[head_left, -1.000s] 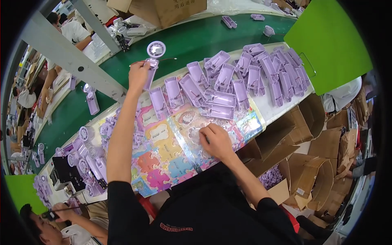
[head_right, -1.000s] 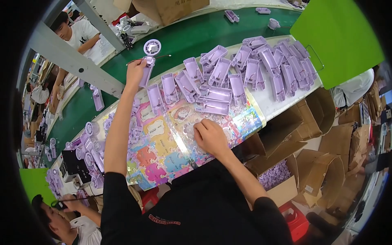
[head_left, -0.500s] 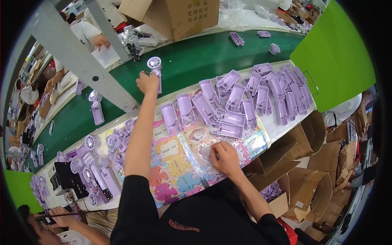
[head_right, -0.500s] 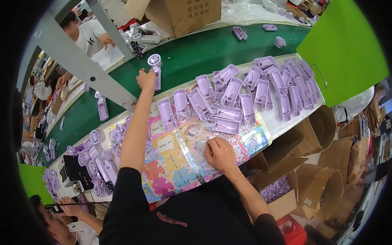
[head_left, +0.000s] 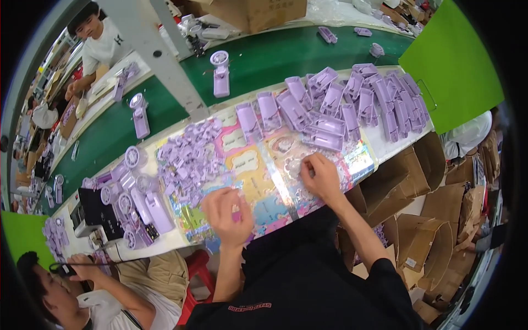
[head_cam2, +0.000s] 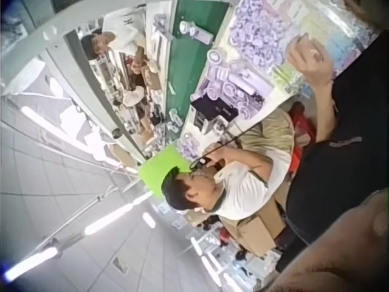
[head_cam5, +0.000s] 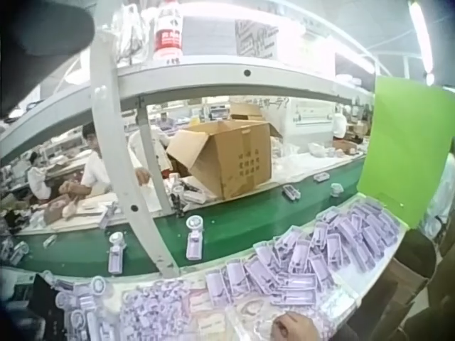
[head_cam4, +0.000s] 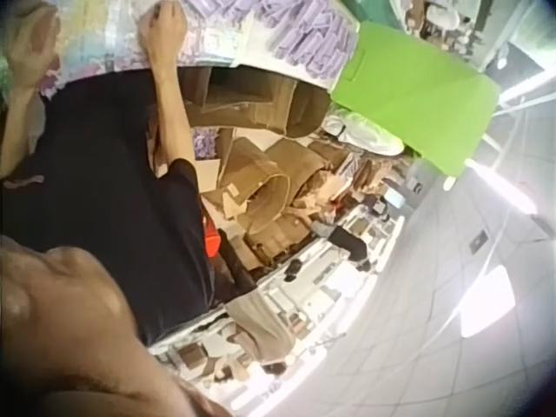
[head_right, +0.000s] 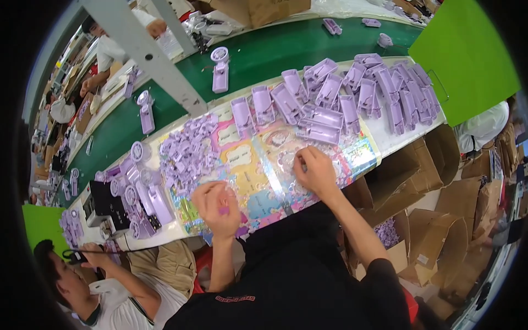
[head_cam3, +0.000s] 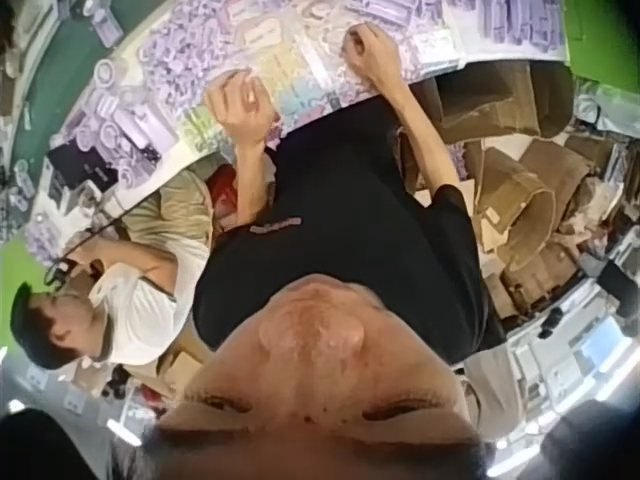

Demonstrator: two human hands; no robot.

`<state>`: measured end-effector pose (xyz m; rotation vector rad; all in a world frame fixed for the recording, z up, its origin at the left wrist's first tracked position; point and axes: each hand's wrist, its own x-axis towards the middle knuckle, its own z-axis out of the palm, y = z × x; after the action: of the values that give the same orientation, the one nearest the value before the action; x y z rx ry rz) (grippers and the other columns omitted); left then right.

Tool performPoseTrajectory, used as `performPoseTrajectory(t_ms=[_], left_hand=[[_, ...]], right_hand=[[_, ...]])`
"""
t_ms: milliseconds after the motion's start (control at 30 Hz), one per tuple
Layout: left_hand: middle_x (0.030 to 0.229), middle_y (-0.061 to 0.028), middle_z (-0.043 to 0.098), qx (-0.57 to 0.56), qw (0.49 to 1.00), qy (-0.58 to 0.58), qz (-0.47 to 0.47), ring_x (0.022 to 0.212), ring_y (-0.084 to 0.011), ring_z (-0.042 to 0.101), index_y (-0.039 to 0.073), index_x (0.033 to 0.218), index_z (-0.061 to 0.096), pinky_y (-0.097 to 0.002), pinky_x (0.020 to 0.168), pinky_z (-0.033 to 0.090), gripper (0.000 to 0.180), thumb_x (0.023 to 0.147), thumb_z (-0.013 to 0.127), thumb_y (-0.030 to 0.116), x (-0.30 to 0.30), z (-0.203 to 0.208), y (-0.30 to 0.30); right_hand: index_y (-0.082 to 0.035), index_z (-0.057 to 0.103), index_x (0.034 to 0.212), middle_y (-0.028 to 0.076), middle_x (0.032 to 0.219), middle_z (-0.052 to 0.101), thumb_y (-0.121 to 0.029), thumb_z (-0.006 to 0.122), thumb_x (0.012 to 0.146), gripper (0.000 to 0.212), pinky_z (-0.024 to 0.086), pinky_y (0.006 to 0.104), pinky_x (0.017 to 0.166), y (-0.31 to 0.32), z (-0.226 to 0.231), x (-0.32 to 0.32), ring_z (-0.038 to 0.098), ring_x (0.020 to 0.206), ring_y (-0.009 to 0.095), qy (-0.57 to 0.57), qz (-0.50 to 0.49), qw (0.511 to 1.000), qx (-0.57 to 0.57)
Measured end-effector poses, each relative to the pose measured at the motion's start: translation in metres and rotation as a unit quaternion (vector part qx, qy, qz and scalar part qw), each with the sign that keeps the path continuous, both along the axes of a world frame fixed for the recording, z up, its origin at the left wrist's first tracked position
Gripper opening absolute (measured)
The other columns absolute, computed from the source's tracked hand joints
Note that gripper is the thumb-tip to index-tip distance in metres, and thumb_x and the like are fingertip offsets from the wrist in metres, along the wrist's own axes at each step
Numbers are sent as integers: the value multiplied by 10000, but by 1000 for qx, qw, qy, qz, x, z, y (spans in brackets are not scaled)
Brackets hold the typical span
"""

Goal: The person assembles small purple handheld fans by hand, attaching motor units, fan blades, and plastic components to purple fan casings, then applying stickers.

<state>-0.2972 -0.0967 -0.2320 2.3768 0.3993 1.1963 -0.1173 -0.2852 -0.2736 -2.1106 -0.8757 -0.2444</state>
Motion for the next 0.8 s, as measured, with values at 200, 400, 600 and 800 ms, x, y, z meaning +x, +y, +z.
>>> performPoseTrajectory(t_ms=[200, 400, 600, 800], left_hand=[[1497, -289, 396, 55, 981, 133, 128, 1381, -484, 374, 76, 1450, 494, -562, 1125, 323, 737, 831, 781, 355, -51, -32, 51], [1553, -247, 367, 36, 969, 221, 104, 1422, -426, 364, 115, 1490, 467, -567, 1157, 273, 679, 908, 687, 388, -37, -44, 61], [1549, -236, 376, 19, 973, 211, 93, 1423, -420, 368, 119, 1480, 471, -573, 1151, 278, 642, 921, 671, 363, -35, -43, 57], [1537, -236, 391, 10, 973, 208, 97, 1415, -425, 367, 81, 1467, 497, -537, 1173, 262, 575, 954, 647, 292, -37, -45, 60]], right_hand=[[-23, 633, 865, 115, 776, 623, -20, 701, 807, 90, 517, 371, 598, 2, 2, -4, 654, 666, 270, 10, -4, 1000, -7], [-19, 630, 861, 111, 764, 619, -19, 701, 812, 86, 505, 357, 581, 5, -5, -6, 634, 636, 257, 1, -7, 1000, 3], [-19, 634, 861, 111, 756, 618, -29, 694, 825, 71, 493, 361, 567, 0, -5, -5, 618, 615, 257, -2, -33, 999, -11], [-9, 627, 863, 126, 771, 635, -27, 699, 828, 82, 516, 354, 589, 6, 1, -6, 650, 647, 263, 5, -28, 1000, -9]])
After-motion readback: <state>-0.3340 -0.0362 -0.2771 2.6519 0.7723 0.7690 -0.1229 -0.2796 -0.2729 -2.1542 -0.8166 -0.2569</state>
